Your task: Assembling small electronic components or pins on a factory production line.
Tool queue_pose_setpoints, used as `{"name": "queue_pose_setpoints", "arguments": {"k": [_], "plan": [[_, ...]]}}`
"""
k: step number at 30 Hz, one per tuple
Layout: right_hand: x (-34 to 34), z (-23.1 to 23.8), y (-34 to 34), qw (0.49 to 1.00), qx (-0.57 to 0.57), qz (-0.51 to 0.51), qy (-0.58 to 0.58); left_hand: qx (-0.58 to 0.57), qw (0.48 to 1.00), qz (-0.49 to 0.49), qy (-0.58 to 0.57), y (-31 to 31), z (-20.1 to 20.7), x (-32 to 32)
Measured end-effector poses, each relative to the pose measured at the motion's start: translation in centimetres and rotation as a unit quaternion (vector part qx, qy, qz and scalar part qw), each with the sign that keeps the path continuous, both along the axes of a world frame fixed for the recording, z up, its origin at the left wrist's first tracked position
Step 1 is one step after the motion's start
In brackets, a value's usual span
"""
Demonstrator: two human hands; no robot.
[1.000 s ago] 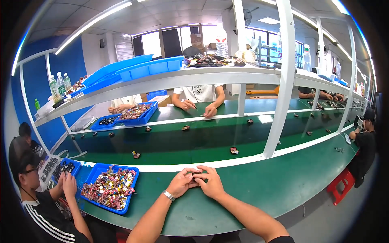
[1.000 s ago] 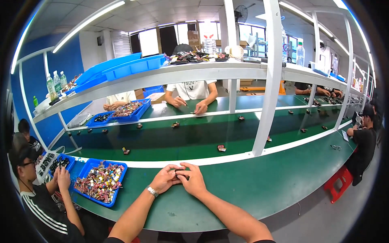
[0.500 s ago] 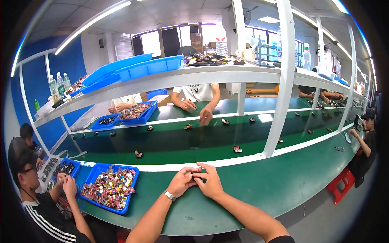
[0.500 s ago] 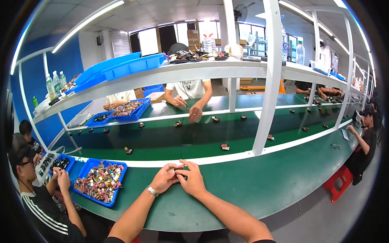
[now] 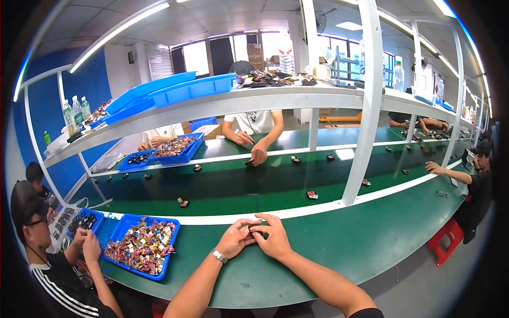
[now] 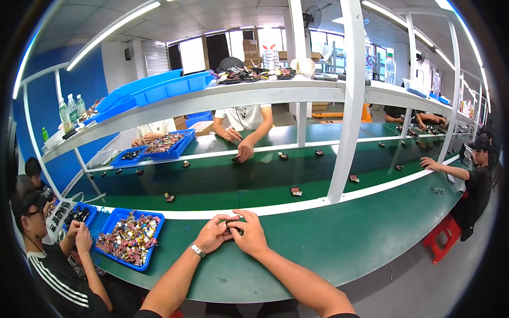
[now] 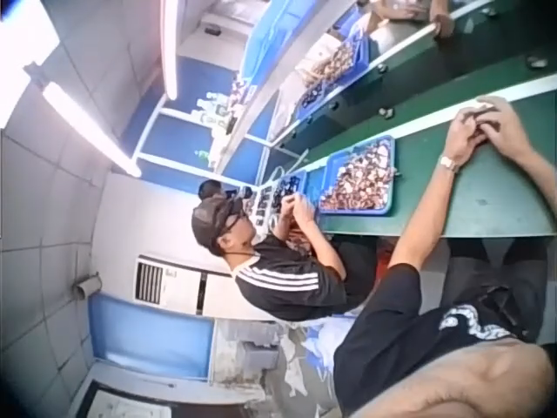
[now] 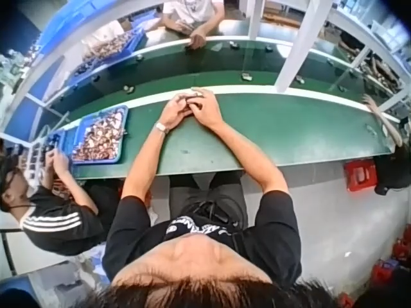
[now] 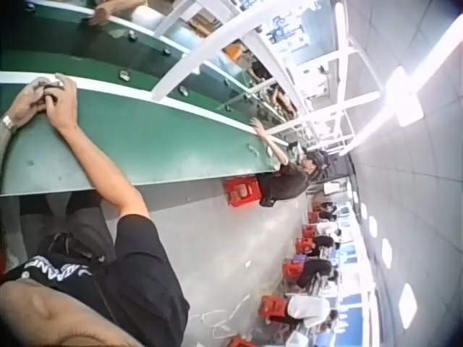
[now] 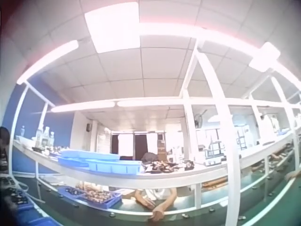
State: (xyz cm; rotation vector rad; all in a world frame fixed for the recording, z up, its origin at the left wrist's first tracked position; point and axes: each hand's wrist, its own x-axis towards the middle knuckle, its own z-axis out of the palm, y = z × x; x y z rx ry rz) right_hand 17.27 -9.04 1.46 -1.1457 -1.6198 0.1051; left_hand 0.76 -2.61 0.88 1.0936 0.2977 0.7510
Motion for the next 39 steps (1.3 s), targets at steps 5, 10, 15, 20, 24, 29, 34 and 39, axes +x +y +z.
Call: {"name": "queue_pose_setpoints", "arguments": {"k": [5, 10, 15, 20, 24, 29, 34, 39], "plan": [[-0.5, 0.3, 0.2, 1.0, -0.007, 0.015, 0.003, 0.011, 1.0, 0.018, 0.007, 0.2, -0.1, -0.2], [0.1, 0.5, 0.1, 0.999, -0.012, 0.044, -0.023, 0.005, 0.998, 0.05, 0.027, -0.2, -0.2, 0.2], [0.0, 0.7, 0.4, 0.999, 0.02, 0.015, -0.037, -0.015, 0.998, 0.062, 0.019, 0.0, -0.2, 0.2], [-0.1, 1.0, 0.6, 0.997, 0.051, -0.011, -0.054, -0.023, 0.997, 0.067, 0.025, -0.3, 0.2, 0.3], [-0.2, 1.0, 0.5, 0.992, 0.077, -0.031, -0.09, -0.016, 0.997, 0.062, 0.036, -0.2, 0.2, 0.3], [-0.4, 1.2, 0.3, 0.99, 0.067, -0.037, -0.118, -0.019, 0.997, 0.066, 0.035, -0.2, 0.1, 0.3], [-0.5, 1.2, 0.3, 0.988, 0.037, -0.05, -0.141, -0.029, 0.997, 0.061, 0.04, 0.0, -0.2, 0.1], [0.5, 1.4, 0.2, 0.991, -0.004, -0.019, -0.13, -0.025, 0.997, 0.064, 0.034, -0.3, 0.3, 0.3]]}}
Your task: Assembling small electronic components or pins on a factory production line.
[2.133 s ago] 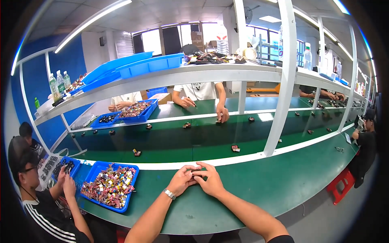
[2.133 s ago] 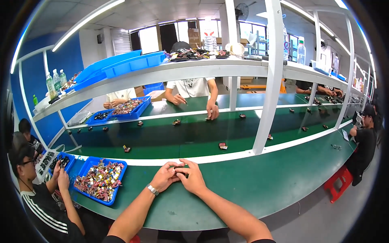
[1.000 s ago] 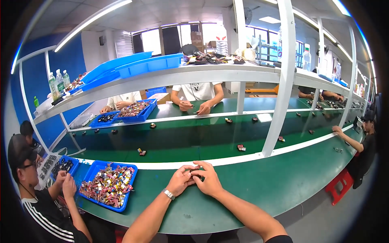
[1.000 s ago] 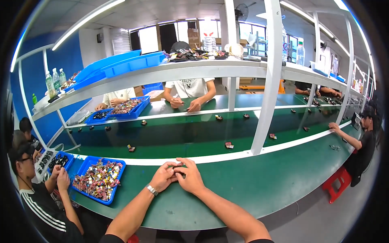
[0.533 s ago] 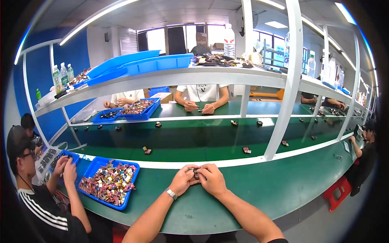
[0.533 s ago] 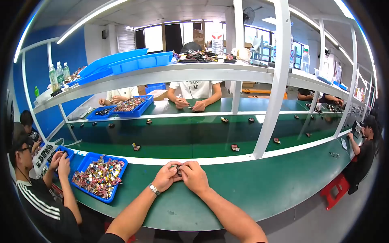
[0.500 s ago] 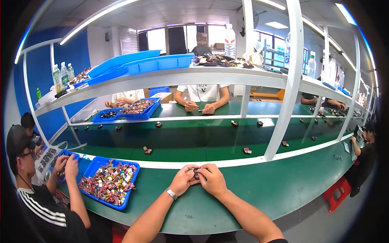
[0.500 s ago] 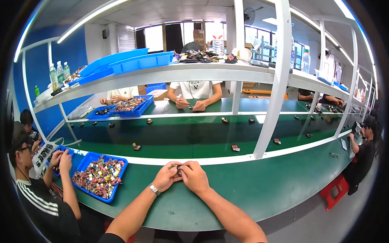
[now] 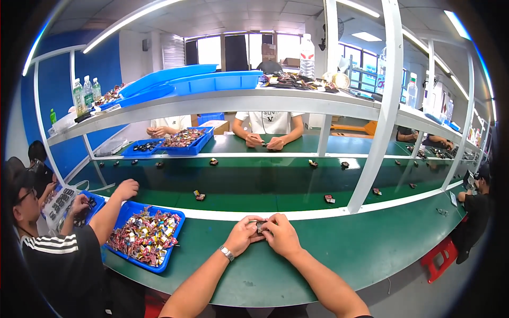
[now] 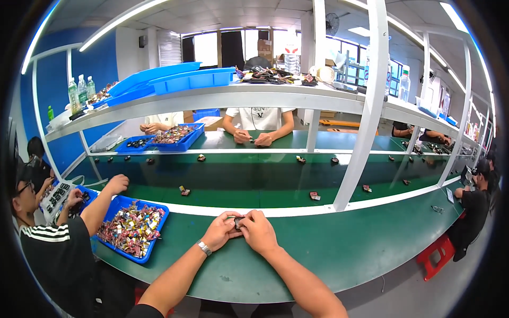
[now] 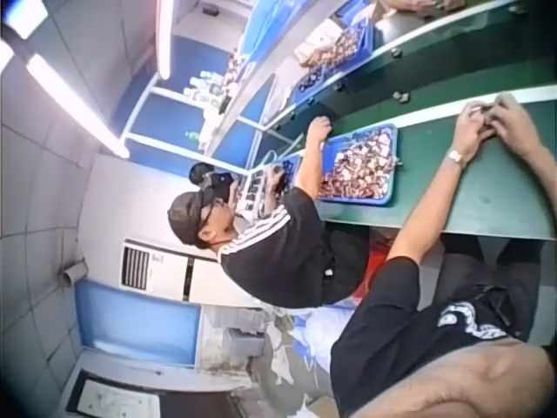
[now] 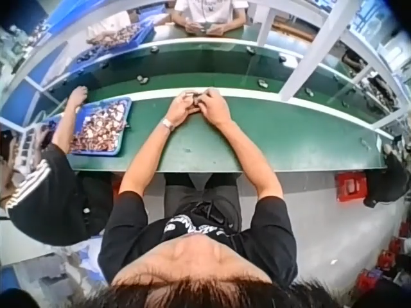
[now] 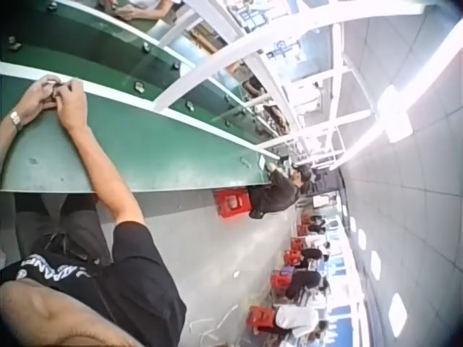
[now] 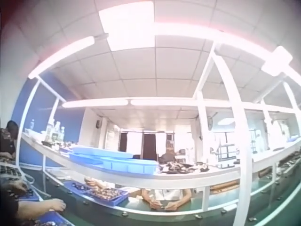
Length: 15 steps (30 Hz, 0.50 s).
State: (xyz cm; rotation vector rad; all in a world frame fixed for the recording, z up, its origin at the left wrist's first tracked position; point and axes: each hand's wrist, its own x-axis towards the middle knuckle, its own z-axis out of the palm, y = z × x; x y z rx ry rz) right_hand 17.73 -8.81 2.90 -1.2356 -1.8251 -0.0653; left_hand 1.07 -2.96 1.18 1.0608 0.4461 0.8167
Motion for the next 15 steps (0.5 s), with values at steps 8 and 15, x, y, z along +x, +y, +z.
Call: {"name": "queue_pose_setpoints", "arguments": {"k": [8, 15], "plan": [[1.0, 0.4, 0.1, 0.998, -0.032, 0.028, 0.053, 0.053, 0.998, -0.019, 0.037, 0.5, -0.6, -0.3], [1.6, 0.5, -0.1, 0.993, -0.085, 0.052, 0.066, 0.063, 0.995, -0.02, 0.074, 0.6, -0.7, -0.3]]}}
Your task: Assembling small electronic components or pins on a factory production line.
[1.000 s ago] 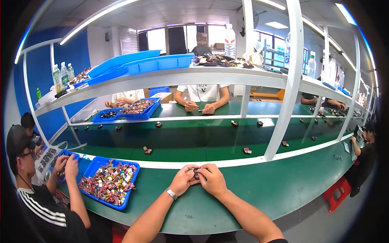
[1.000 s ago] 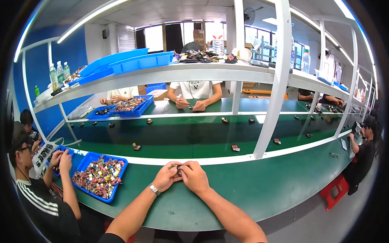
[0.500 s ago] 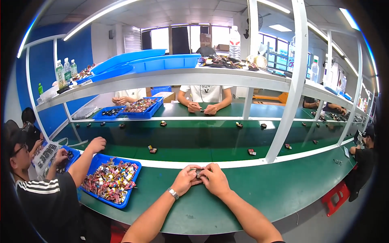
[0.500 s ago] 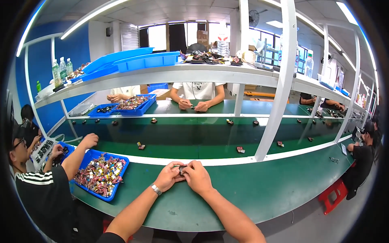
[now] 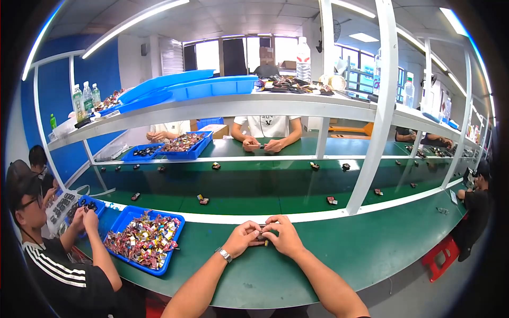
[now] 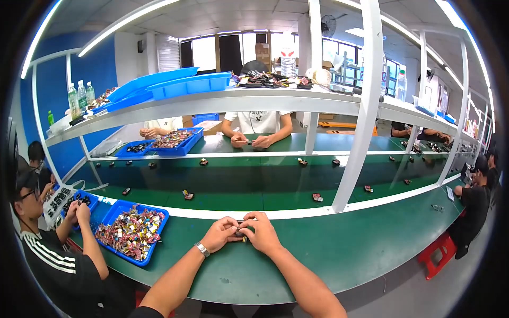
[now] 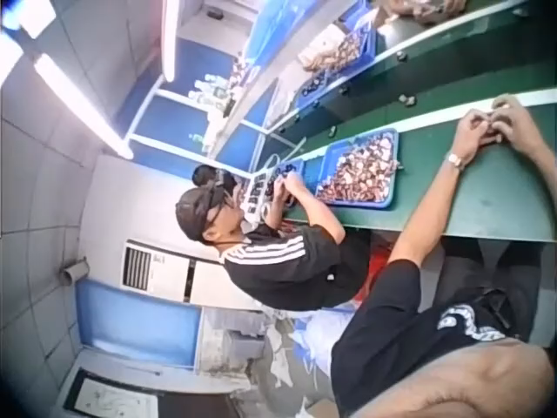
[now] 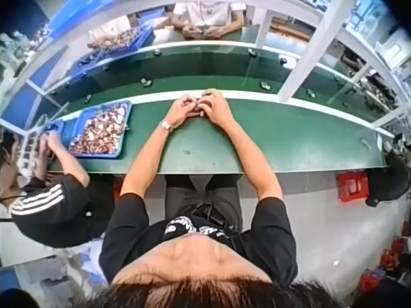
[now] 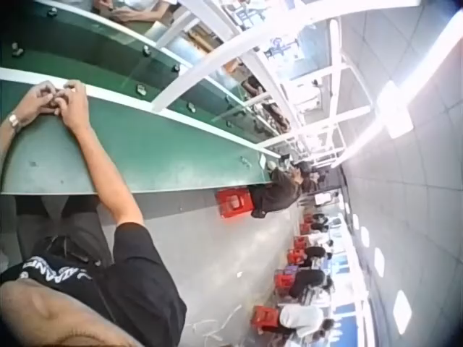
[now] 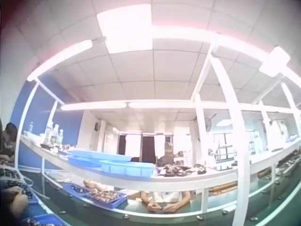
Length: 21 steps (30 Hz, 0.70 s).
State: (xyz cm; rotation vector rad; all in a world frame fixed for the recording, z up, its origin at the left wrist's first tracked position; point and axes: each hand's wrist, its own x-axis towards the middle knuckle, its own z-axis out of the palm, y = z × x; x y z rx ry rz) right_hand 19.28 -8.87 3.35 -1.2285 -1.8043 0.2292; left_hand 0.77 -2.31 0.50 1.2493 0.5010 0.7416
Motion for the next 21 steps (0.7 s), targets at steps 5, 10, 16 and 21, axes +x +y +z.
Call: {"name": "queue_pose_setpoints", "arguments": {"k": [5, 10, 16, 21], "plan": [[0.5, -0.5, 0.4, 0.995, -0.029, 0.045, 0.088, -0.026, 1.0, -0.006, 0.001, -0.1, 0.2, 0.3], [0.4, 0.2, -0.3, 1.0, 0.0, 0.017, -0.02, -0.017, 1.0, -0.001, 0.003, 0.0, -0.1, 0.0], [0.1, -0.3, -0.1, 1.0, 0.026, 0.012, -0.006, -0.007, 1.0, 0.006, -0.015, -0.8, 0.8, 0.4], [-0.5, -0.2, -0.4, 0.998, 0.044, -0.007, -0.032, -0.014, 1.0, 0.005, -0.022, -0.3, 0.0, 0.0]]}}
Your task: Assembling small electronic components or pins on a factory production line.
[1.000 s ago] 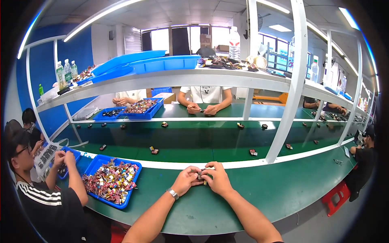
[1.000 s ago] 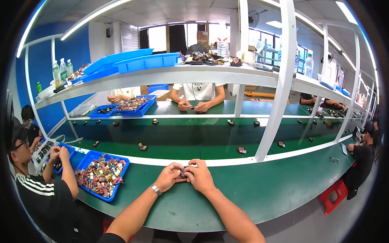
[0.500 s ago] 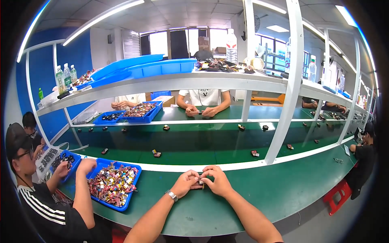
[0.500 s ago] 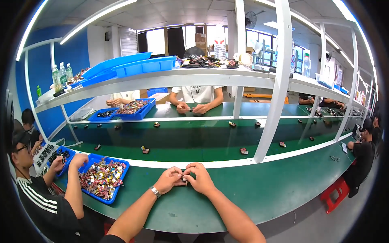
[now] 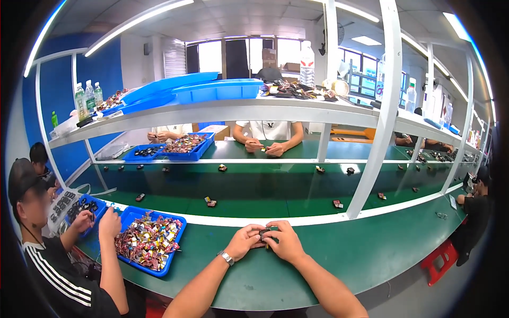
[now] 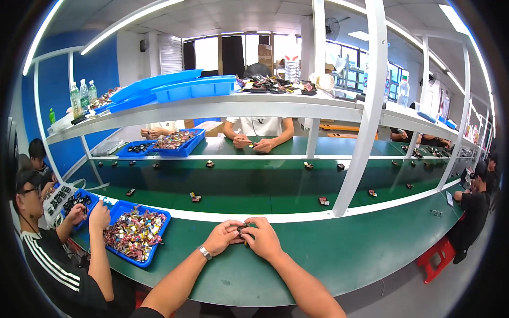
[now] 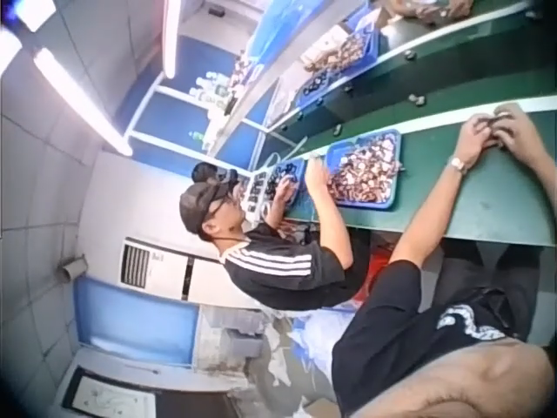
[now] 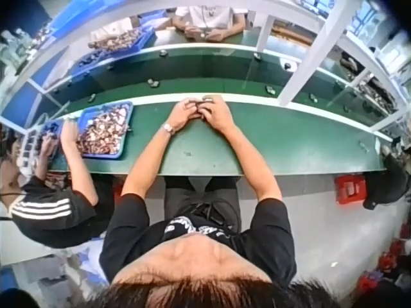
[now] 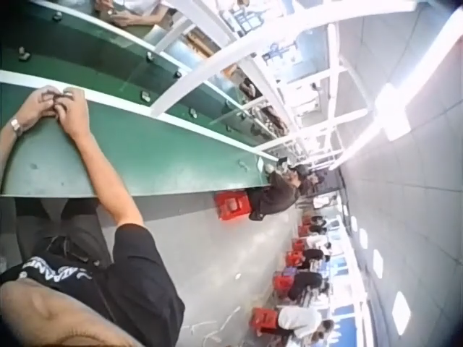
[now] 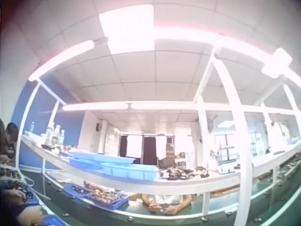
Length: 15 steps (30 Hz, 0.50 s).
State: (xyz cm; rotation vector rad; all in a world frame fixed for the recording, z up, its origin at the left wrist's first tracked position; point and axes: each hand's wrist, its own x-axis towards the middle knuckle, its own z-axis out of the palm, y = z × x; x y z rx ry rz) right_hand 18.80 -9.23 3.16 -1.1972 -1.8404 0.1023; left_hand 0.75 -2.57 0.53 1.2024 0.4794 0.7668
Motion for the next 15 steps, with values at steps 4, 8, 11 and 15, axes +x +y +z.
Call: {"name": "queue_pose_setpoints", "arguments": {"k": [4, 8, 11, 15], "plan": [[-0.2, -0.6, 0.2, 1.0, 0.01, 0.0, 0.025, -0.012, 1.0, 0.001, -0.005, 0.0, 0.0, 0.1], [-0.5, -1.0, 0.3, 0.999, -0.007, -0.006, 0.047, -0.023, 1.0, 0.008, -0.003, -0.1, 0.1, 0.0], [-0.7, -1.4, 0.5, 0.998, -0.01, -0.015, 0.066, -0.024, 1.0, 0.001, -0.007, 0.1, -0.2, 0.0], [-0.9, -1.2, 0.6, 0.997, -0.016, -0.003, 0.072, -0.033, 0.999, 0.001, -0.007, 0.3, -0.5, -0.2]]}}
